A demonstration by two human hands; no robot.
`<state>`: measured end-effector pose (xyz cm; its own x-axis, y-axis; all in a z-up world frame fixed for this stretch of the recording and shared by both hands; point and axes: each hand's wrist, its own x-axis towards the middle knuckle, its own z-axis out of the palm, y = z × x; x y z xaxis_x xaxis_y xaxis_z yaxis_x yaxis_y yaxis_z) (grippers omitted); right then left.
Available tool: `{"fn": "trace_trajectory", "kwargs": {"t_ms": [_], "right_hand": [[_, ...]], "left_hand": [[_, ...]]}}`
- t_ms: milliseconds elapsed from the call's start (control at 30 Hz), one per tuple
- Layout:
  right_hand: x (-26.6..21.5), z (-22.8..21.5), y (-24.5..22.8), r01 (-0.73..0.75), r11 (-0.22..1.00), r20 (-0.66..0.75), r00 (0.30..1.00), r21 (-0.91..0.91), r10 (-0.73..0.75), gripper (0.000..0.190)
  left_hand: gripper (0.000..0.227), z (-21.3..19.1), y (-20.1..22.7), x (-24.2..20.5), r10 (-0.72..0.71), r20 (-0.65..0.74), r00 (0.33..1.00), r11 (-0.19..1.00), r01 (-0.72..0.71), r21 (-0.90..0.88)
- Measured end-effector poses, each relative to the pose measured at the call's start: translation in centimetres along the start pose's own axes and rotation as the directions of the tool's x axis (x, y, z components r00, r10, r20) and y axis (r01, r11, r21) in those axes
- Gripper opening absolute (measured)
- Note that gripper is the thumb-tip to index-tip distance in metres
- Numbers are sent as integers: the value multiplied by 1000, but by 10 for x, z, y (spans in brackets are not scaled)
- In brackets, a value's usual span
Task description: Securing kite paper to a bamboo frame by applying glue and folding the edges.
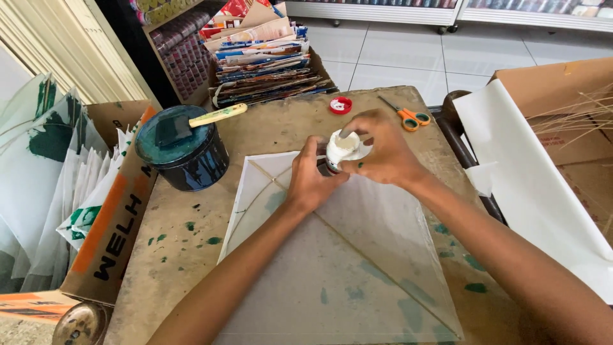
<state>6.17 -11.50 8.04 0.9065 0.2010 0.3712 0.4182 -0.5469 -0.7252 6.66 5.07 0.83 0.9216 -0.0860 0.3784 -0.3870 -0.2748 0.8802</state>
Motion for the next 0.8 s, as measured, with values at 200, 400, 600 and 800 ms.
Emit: {"fn": "trace_trajectory", "kwargs": {"t_ms": [200, 400, 600, 800], "right_hand": [[-28, -19, 5, -119, 937, -19, 991, 329, 133, 61], [-98, -45, 23, -56, 900, -54, 995, 433, 88, 38], [-194, -78, 32, 141, 986, -44, 989, 91, -138, 31], [-261, -85, 21, 141, 986, 19, 990, -92, -140, 31]], "left_hand": [[70, 0, 3, 1, -4, -7, 1000, 1000, 4, 21], [100, 4, 15, -21, 161, -217, 963, 940, -83, 330], [26, 20, 30, -95, 611, 226, 759, 720, -651, 240], [25, 34, 72, -147, 439, 649, 621, 705, -686, 179]]}}
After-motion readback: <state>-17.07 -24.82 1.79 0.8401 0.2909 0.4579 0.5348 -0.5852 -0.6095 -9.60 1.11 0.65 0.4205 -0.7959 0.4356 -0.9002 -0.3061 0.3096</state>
